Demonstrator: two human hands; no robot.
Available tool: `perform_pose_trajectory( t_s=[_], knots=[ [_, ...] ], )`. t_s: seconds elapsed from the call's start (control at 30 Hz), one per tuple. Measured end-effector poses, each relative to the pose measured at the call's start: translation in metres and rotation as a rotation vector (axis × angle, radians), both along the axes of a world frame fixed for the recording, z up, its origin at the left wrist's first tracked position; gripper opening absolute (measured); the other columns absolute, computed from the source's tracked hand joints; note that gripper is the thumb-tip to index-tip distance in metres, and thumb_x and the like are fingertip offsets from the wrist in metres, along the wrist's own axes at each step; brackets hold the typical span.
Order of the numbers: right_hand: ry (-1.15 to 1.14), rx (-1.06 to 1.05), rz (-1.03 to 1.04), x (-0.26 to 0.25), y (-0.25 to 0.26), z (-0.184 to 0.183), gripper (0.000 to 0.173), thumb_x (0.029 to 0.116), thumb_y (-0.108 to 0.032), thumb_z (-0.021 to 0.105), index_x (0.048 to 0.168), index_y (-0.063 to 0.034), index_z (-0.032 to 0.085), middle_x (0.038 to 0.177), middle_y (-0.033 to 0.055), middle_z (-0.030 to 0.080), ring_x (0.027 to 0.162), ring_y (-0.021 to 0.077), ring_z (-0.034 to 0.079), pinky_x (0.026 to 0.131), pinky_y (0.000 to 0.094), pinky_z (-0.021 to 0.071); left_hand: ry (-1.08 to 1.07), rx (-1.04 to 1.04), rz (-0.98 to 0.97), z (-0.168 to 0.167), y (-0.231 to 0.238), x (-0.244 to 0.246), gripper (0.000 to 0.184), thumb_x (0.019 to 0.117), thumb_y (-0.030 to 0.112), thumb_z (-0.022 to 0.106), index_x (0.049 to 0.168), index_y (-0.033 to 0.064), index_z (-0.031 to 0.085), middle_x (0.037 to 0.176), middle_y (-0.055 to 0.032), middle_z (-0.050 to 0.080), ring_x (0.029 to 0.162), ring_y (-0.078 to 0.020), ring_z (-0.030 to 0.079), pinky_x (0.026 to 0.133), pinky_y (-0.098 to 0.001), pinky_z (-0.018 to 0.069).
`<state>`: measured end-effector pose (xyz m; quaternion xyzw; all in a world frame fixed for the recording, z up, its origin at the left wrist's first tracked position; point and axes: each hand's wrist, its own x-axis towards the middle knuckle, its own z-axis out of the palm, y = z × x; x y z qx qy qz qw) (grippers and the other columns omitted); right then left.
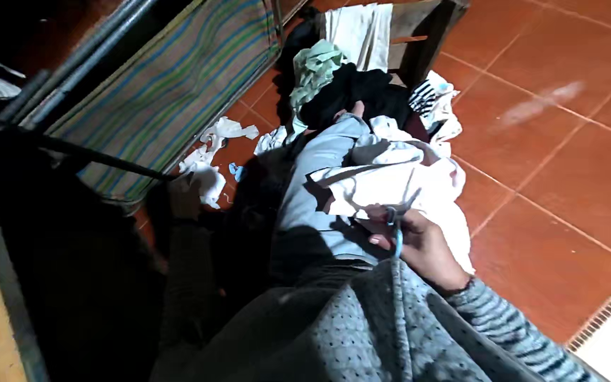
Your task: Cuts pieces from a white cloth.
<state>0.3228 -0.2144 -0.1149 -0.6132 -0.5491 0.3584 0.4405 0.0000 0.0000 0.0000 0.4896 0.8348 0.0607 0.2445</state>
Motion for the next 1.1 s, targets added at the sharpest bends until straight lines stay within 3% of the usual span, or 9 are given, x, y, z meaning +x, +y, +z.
perform_pose_trajectory(
  t_s=[0.1, 0.17, 0.3, 0.43, 0.5, 0.6, 0.83, 0.97, 1.1],
  knots=[
    [-0.399, 0.018, 0.016, -0.002, 0.006, -0.004, 0.055, 0.0823, -0.037, 0.081, 0.122, -0.0023, 0.066, 0.12, 0.0177, 0.068, 0.114, 0.0351, 0.064, 0.099, 0.0534, 0.0517, -0.323, 0.29, -0.353, -0.088, -0.016, -0.014, 0.075, 0.0958, 0.016, 0.069, 0.155, -0.005, 0.03, 0.151, -0.029, 0.044, 0.138, -0.0387, 0.048, 0.113, -0.0513, 0.0434],
    [-0.538, 0.079, 0.007, -0.008, 0.007, -0.009, 0.049, 0.0756, -0.024, 0.081, 0.111, 0.0053, 0.066, 0.111, 0.0261, 0.066, 0.107, 0.0458, 0.064, 0.09, 0.0603, 0.052, -0.449, 0.254, -0.651, -0.115, -0.023, 0.009, 0.091, 0.0876, 0.014, 0.076, 0.161, 0.0059, 0.023, 0.163, -0.0213, 0.032, 0.144, -0.0358, 0.042, 0.112, -0.0535, 0.0433],
    [-0.584, 0.19, -0.048, -0.02, 0.007, -0.01, 0.047, 0.0737, -0.026, 0.082, 0.106, 0.004, 0.066, 0.11, 0.0247, 0.067, 0.105, 0.0403, 0.066, 0.091, 0.0508, 0.0552, -0.481, 0.252, -1.023, -0.126, -0.031, 0.083, 0.08, 0.0806, 0.016, 0.084, 0.152, 0.009, 0.047, 0.164, -0.0208, 0.03, 0.146, -0.0366, 0.04, 0.111, -0.0548, 0.0445],
    [-0.503, 0.211, -0.121, -0.031, 0.012, -0.003, 0.052, 0.0765, -0.03, 0.081, 0.11, 0.0063, 0.064, 0.114, 0.0248, 0.066, 0.106, 0.0355, 0.067, 0.093, 0.043, 0.0562, -0.675, 0.444, -1.095, -0.131, -0.016, 0.127, 0.021, 0.0874, -0.004, 0.065, 0.107, -0.0022, 0.073, 0.128, -0.02, 0.068, 0.125, -0.0314, 0.062, 0.109, -0.0472, 0.0478],
    [-0.401, 0.205, -0.193, -0.035, 0.015, 0.002, 0.063, 0.0747, -0.033, 0.084, 0.114, 0.0106, 0.061, 0.116, 0.0276, 0.064, 0.107, 0.0344, 0.066, 0.093, 0.0404, 0.056, -0.793, 0.45, -1.124, -0.113, -0.015, 0.147, 0.017, 0.0947, -0.005, 0.056, 0.107, -0.0055, 0.068, 0.108, -0.0162, 0.072, 0.103, -0.0226, 0.07, 0.096, -0.0407, 0.0555],
    [-0.293, 0.27, -0.373, -0.032, 0.031, 0.003, 0.096, 0.075, -0.069, 0.077, 0.122, 0.012, 0.054, 0.117, 0.0268, 0.061, 0.106, 0.0265, 0.064, 0.091, 0.0367, 0.0559, -0.934, 0.431, -1.248, -0.082, -0.017, 0.181, 0.018, 0.095, -0.005, 0.053, 0.108, -0.0047, 0.065, 0.1, -0.0132, 0.072, 0.089, -0.0153, 0.07, 0.084, -0.0354, 0.0589],
    [0.243, 0.207, -0.637, 0.005, 0.074, 0.026, 0.042, 0.0802, -0.003, 0.076, 0.117, -0.001, 0.055, 0.095, 0.0048, 0.068, 0.075, 0.0096, 0.067, 0.066, 0.0309, 0.0599, -1.113, 0.385, -1.234, -0.031, -0.021, 0.239, 0.015, 0.0923, 0.0, 0.057, 0.104, -0.0027, 0.067, 0.095, -0.0084, 0.07, 0.079, -0.0076, 0.066, 0.073, -0.0259, 0.0569],
    [0.605, 0.255, -0.618, 0.053, 0.07, 0.052, 0.02, 0.0914, -0.004, 0.069, 0.107, -0.0105, 0.059, 0.086, -0.0025, 0.069, 0.072, 0.0104, 0.067, 0.069, 0.0317, 0.061, -1.045, 0.506, -1.191, -0.031, -0.009, 0.251, 0.018, 0.0951, 0.003, 0.055, 0.107, -0.0016, 0.068, 0.102, -0.0111, 0.072, 0.092, -0.0132, 0.069, 0.084, -0.0331, 0.0571],
    [0.472, 0.257, -0.567, 0.069, 0.055, 0.072, 0.033, 0.0862, -0.003, 0.073, 0.113, -0.0095, 0.054, 0.091, 0.0001, 0.067, 0.071, 0.0115, 0.067, 0.066, 0.0315, 0.0606, -1.092, 0.416, -1.105, -0.03, -0.014, 0.268, 0.014, 0.0933, 0.004, 0.057, 0.102, 0.0, 0.068, 0.093, -0.0073, 0.069, 0.082, -0.0095, 0.063, 0.08, -0.0311, 0.052]
  ],
)
